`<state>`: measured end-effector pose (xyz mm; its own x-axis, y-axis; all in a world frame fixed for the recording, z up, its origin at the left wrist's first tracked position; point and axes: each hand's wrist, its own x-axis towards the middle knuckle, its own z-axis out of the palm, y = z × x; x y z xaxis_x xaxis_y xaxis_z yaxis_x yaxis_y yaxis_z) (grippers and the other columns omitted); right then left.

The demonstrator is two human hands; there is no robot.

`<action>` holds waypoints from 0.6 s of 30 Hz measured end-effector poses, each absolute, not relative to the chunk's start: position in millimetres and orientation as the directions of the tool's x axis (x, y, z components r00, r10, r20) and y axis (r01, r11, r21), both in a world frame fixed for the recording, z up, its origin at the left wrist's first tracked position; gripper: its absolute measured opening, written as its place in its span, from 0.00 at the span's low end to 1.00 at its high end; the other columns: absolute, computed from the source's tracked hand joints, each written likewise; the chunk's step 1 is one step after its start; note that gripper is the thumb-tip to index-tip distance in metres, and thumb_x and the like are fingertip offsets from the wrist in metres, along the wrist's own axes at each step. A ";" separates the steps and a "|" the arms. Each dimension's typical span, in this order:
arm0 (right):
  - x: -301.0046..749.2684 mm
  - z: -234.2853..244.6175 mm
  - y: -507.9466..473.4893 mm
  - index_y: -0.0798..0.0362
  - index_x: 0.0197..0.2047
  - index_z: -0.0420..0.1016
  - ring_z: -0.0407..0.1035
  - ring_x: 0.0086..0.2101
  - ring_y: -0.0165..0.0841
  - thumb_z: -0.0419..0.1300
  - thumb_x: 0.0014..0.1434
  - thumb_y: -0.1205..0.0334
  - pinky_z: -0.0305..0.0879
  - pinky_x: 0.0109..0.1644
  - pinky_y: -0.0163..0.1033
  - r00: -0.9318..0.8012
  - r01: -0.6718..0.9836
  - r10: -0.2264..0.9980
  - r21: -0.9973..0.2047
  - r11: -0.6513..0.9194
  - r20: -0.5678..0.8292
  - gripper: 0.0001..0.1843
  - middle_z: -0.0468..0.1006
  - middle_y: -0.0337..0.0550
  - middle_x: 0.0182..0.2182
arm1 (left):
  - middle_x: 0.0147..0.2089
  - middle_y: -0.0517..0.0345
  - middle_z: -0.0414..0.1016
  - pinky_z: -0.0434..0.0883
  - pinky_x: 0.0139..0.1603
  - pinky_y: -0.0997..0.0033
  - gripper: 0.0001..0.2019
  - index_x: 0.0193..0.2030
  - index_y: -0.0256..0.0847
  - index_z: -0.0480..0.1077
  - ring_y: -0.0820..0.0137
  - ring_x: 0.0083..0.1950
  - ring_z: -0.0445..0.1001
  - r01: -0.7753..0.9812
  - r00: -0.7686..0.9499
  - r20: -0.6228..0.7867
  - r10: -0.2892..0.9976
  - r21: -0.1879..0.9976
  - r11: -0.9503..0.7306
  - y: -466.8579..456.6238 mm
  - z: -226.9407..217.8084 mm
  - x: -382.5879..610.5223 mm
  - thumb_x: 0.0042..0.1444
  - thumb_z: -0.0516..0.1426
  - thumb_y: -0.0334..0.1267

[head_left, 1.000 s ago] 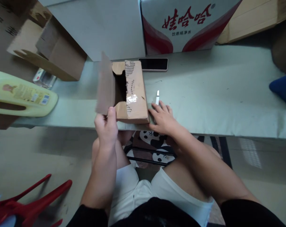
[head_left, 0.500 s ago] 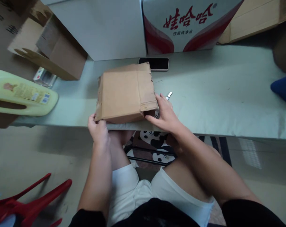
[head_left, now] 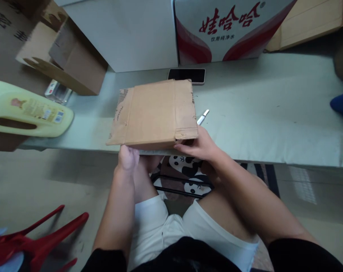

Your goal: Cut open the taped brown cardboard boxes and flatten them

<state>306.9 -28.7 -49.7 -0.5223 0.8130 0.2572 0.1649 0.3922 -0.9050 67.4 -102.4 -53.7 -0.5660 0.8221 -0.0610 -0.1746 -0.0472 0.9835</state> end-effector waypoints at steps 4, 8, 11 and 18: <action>308.7 -43.3 -28.8 0.52 0.46 0.75 0.76 0.45 0.46 0.67 0.50 0.46 0.74 0.49 0.52 -0.435 0.207 0.869 -0.912 0.353 0.237 0.24 0.82 0.51 0.44 | 0.51 0.52 0.82 0.71 0.64 0.66 0.16 0.41 0.44 0.77 0.62 0.65 0.74 -0.148 -0.661 -0.020 0.750 0.984 -0.104 -98.1 -49.6 61.3 0.56 0.59 0.53; 309.3 -38.6 -26.7 0.52 0.44 0.76 0.75 0.39 0.42 0.65 0.52 0.47 0.72 0.43 0.48 -0.257 0.216 0.949 -0.946 0.243 0.185 0.21 0.83 0.48 0.39 | 0.35 0.58 0.82 0.76 0.39 0.77 0.10 0.34 0.41 0.77 0.70 0.41 0.81 -0.146 -0.745 -0.049 0.665 0.985 -0.090 -99.7 -44.1 52.8 0.50 0.63 0.45; 309.5 -38.6 -24.9 0.51 0.35 0.77 0.75 0.36 0.39 0.61 0.56 0.43 0.71 0.42 0.46 -0.165 0.077 0.981 -0.990 0.116 0.102 0.19 0.82 0.45 0.33 | 0.32 0.56 0.82 0.77 0.42 0.74 0.10 0.30 0.40 0.77 0.67 0.40 0.82 -0.159 -0.671 -0.086 0.736 0.987 -0.030 -110.3 -36.6 53.6 0.41 0.68 0.42; 310.7 -37.7 -23.6 0.50 0.19 0.64 0.61 0.24 0.29 0.58 0.57 0.34 0.62 0.30 0.38 -0.180 -0.120 0.984 -0.992 -0.032 -0.010 0.29 0.65 0.36 0.19 | 0.56 0.55 0.83 0.77 0.61 0.62 0.33 0.54 0.49 0.79 0.55 0.64 0.76 -0.228 -0.427 -0.275 0.861 0.955 0.191 -131.1 -27.2 56.8 0.37 0.75 0.48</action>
